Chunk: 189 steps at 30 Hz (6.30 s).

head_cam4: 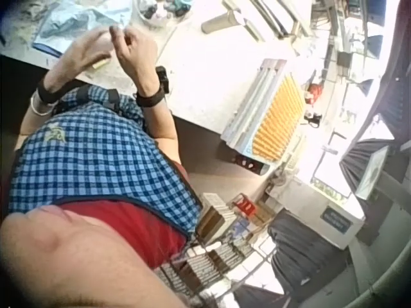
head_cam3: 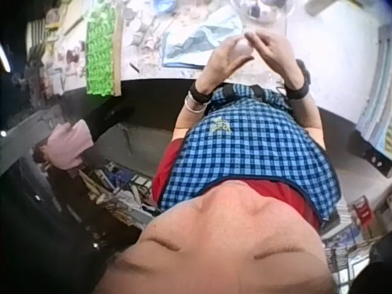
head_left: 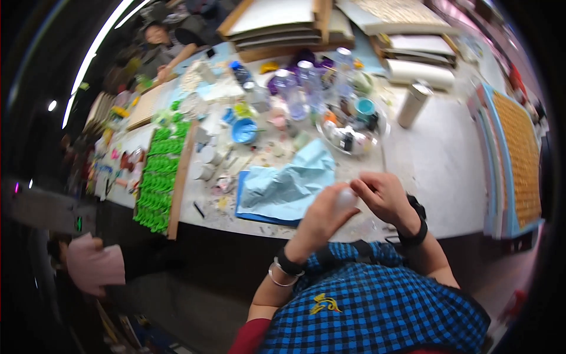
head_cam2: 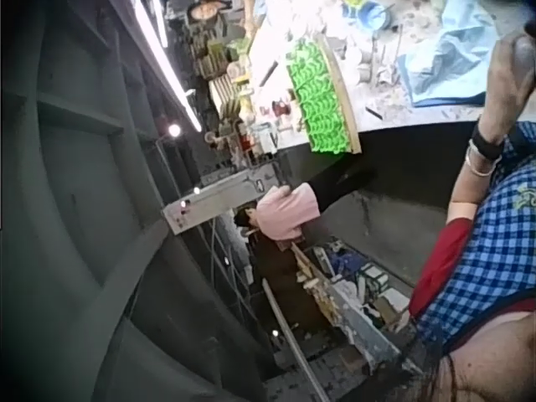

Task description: The recorder is mixing red paint in a bowl using a wooden stick in a workshop setting.

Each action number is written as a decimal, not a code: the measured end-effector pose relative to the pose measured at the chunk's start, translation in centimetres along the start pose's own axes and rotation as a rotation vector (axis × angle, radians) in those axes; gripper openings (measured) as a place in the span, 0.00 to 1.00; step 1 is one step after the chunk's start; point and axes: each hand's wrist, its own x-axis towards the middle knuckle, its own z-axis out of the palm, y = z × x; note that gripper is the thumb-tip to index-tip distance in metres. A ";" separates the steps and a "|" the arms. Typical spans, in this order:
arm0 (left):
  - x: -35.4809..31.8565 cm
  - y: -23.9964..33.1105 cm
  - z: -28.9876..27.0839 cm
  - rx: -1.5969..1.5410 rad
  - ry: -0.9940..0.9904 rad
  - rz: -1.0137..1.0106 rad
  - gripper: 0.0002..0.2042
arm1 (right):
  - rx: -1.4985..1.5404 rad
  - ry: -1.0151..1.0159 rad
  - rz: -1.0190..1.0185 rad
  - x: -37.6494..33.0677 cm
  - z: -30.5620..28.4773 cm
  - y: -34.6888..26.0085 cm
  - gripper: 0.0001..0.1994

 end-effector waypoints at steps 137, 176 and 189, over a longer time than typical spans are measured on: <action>21.1 -19.9 5.3 0.377 -0.026 -0.015 0.19 | 0.038 0.397 0.806 -6.3 0.3 8.6 0.19; 20.9 -13.8 -0.4 -0.360 -0.134 -0.122 0.23 | 0.172 0.350 0.744 -4.1 -1.4 12.0 0.20; 8.8 -23.8 -9.9 0.481 0.154 -0.455 0.21 | 0.136 0.306 0.682 -4.0 0.0 11.2 0.19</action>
